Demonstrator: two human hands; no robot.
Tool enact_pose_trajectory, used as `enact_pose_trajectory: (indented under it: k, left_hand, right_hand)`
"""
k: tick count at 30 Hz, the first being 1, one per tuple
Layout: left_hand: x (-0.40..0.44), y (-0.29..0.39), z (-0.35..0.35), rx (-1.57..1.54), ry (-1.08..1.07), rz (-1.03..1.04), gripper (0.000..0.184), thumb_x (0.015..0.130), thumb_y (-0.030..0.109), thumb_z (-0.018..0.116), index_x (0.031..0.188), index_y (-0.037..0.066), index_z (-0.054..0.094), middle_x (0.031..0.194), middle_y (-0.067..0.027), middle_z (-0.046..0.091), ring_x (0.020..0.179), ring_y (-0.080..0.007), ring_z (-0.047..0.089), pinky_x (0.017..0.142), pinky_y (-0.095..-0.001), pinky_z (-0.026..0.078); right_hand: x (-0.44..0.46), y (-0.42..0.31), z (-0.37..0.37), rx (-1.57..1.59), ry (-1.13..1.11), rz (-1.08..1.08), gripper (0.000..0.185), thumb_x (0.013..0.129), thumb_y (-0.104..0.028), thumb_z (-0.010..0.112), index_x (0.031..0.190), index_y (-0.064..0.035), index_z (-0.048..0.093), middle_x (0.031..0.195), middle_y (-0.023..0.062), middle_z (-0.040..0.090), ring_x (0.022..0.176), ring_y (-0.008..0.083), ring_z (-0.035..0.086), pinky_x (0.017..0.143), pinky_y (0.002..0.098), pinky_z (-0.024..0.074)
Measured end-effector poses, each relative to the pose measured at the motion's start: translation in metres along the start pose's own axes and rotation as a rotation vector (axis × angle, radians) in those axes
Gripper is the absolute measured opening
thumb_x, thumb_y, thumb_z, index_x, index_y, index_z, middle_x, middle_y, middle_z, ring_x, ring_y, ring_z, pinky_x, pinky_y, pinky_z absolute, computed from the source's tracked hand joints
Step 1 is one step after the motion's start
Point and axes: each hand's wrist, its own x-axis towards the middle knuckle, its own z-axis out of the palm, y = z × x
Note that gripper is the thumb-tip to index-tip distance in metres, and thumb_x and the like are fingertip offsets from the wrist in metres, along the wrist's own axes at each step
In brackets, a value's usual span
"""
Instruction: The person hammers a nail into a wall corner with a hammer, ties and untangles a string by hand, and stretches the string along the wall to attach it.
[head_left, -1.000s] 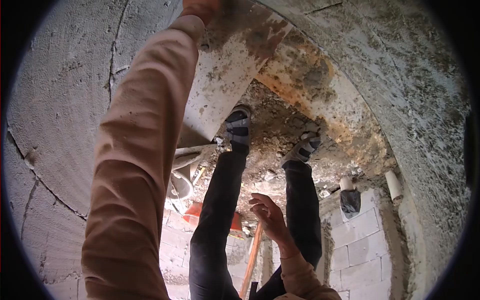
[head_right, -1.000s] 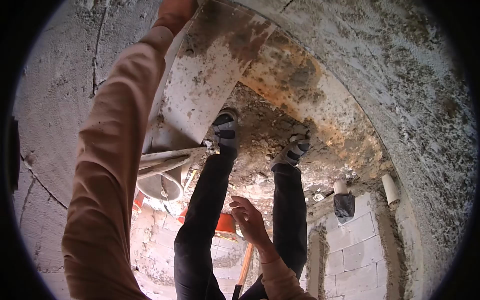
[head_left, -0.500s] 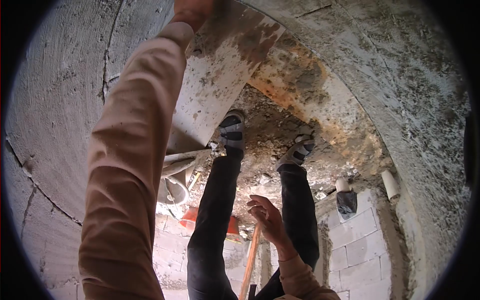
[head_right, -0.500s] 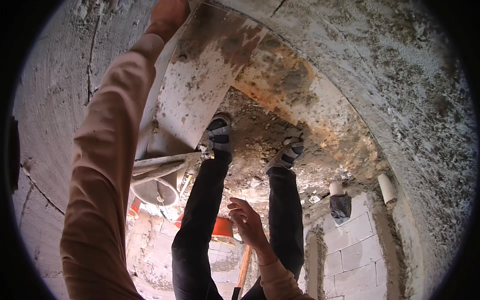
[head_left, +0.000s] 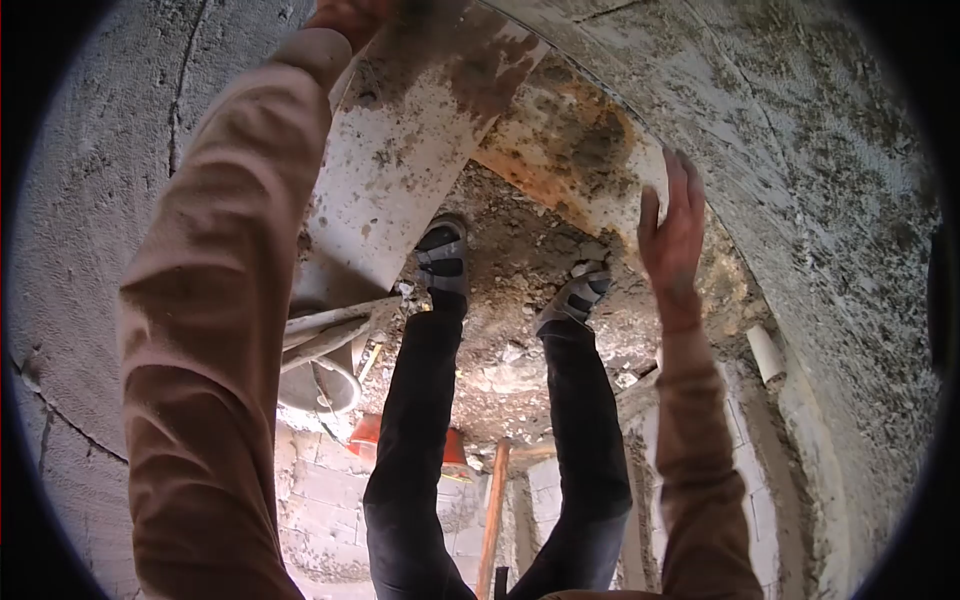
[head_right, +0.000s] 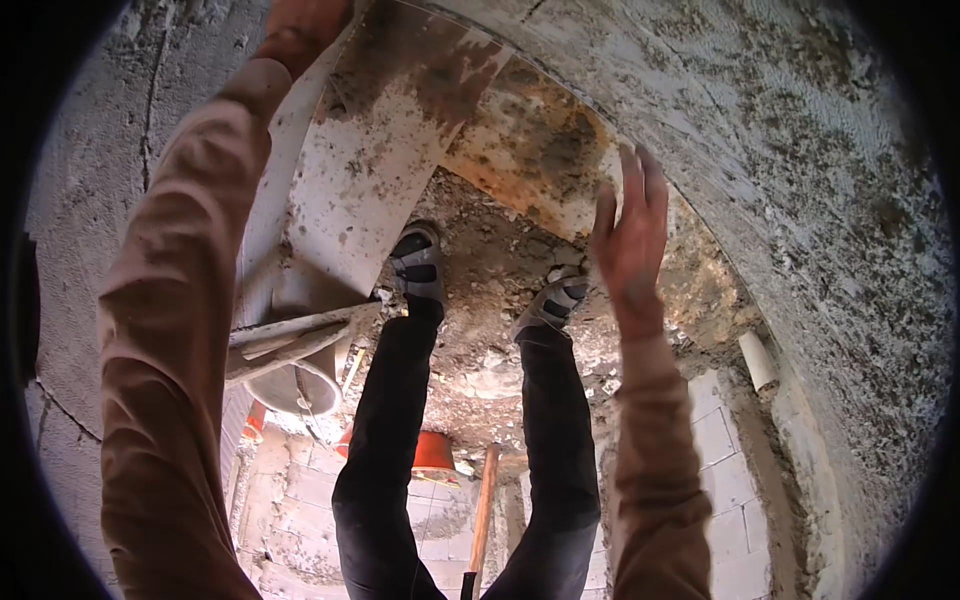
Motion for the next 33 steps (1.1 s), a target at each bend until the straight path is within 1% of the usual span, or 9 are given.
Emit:
enact_pose_trajectory:
  k: [4,10,13,19,22,25,27,30,33]
  left_hand:
    - [0.002,0.008,-0.018,-0.009,-0.056,0.025,0.035,0.098,0.03,0.048,0.094,0.006,0.072,0.097,-0.022,0.072,0.093,-0.0394,0.07,0.084,-0.0506,0.054]
    - [0.003,-0.005,-0.006,0.05,0.005,0.089,0.033,0.097,0.03,0.049,0.094,0.007,0.072,0.097,-0.0203,0.072,0.094,-0.0396,0.069,0.083,-0.0509,0.054]
    - [0.004,-0.001,-0.015,0.073,-0.067,0.063,0.03,0.097,0.028,0.051,0.094,0.007,0.072,0.097,-0.0203,0.071,0.094,-0.0387,0.069,0.083,-0.0492,0.054]
    - [-0.003,0.012,-0.055,0.07,-0.147,0.026,0.025,0.091,0.024,0.056,0.091,0.004,0.072,0.094,-0.0209,0.071,0.093,-0.0375,0.07,0.082,-0.0488,0.055]
    - [-0.009,0.005,-0.047,0.107,0.07,0.084,0.023,0.088,0.022,0.058,0.087,0.004,0.073,0.092,-0.0207,0.072,0.089,-0.0378,0.071,0.08,-0.0493,0.056]
    - [-0.013,0.008,-0.063,0.154,0.066,0.083,0.02,0.087,0.018,0.058,0.084,0.006,0.072,0.088,-0.0195,0.073,0.085,-0.037,0.072,0.077,-0.0479,0.056]
    - [-0.007,0.014,-0.082,0.178,0.144,0.019,0.018,0.086,0.017,0.058,0.083,0.006,0.072,0.087,-0.0184,0.072,0.085,-0.0361,0.072,0.074,-0.0471,0.057]
    - [-0.018,0.016,-0.099,0.203,0.134,0.006,0.015,0.085,0.014,0.059,0.083,0.006,0.071,0.085,-0.0171,0.072,0.085,-0.0349,0.072,0.074,-0.0465,0.057]
    - [-0.021,0.01,-0.117,0.141,0.203,-0.026,0.016,0.086,0.015,0.058,0.082,0.008,0.071,0.085,-0.0159,0.072,0.085,-0.0338,0.072,0.074,-0.0467,0.057]
  right_hand:
    - [0.049,0.027,0.018,-0.191,-0.176,-0.003,0.032,0.1,-0.018,0.061,0.131,-0.0078,0.063,0.119,0.0185,0.068,0.112,0.0356,0.063,0.09,0.0433,0.0528]
    - [0.06,0.044,0.047,-0.088,-0.059,-0.155,0.015,0.099,-0.018,0.062,0.113,-0.0136,0.067,0.099,0.0168,0.071,0.084,0.0402,0.067,0.07,0.0444,0.0537]
    - [0.063,0.039,0.055,-0.171,-0.082,-0.063,0.009,0.099,-0.018,0.062,0.106,-0.013,0.065,0.091,0.0147,0.071,0.077,0.0405,0.067,0.064,0.0476,0.0529]
    - [0.083,0.027,0.064,-0.166,-0.161,0.042,0.019,0.098,-0.024,0.056,0.11,-0.0139,0.067,0.098,0.0158,0.071,0.085,0.0406,0.067,0.069,0.0491,0.0517]
    - [0.084,0.04,0.084,-0.064,-0.009,-0.092,0.023,0.097,-0.025,0.056,0.115,-0.0162,0.068,0.103,0.0166,0.071,0.087,0.0413,0.067,0.071,0.0486,0.0522]
    - [0.084,0.036,0.094,-0.122,-0.017,-0.076,0.026,0.096,-0.028,0.055,0.117,-0.0201,0.07,0.108,0.0144,0.073,0.091,0.0373,0.069,0.074,0.0448,0.0545]
    - [0.099,0.017,0.112,-0.117,0.014,-0.309,0.022,0.095,-0.011,0.06,0.116,-0.0145,0.067,0.108,0.0125,0.074,0.082,0.0348,0.072,0.068,0.0432,0.0588]
    - [0.134,-0.065,0.183,0.26,0.015,-0.142,0.024,0.096,-0.011,0.058,0.119,-0.0135,0.064,0.112,0.0121,0.073,0.092,0.0325,0.072,0.079,0.046,0.058]
    - [0.162,-0.104,0.181,0.154,0.069,-0.177,0.024,0.098,-0.017,0.057,0.121,-0.0131,0.063,0.11,0.0148,0.072,0.097,0.0343,0.07,0.085,0.0483,0.0555]
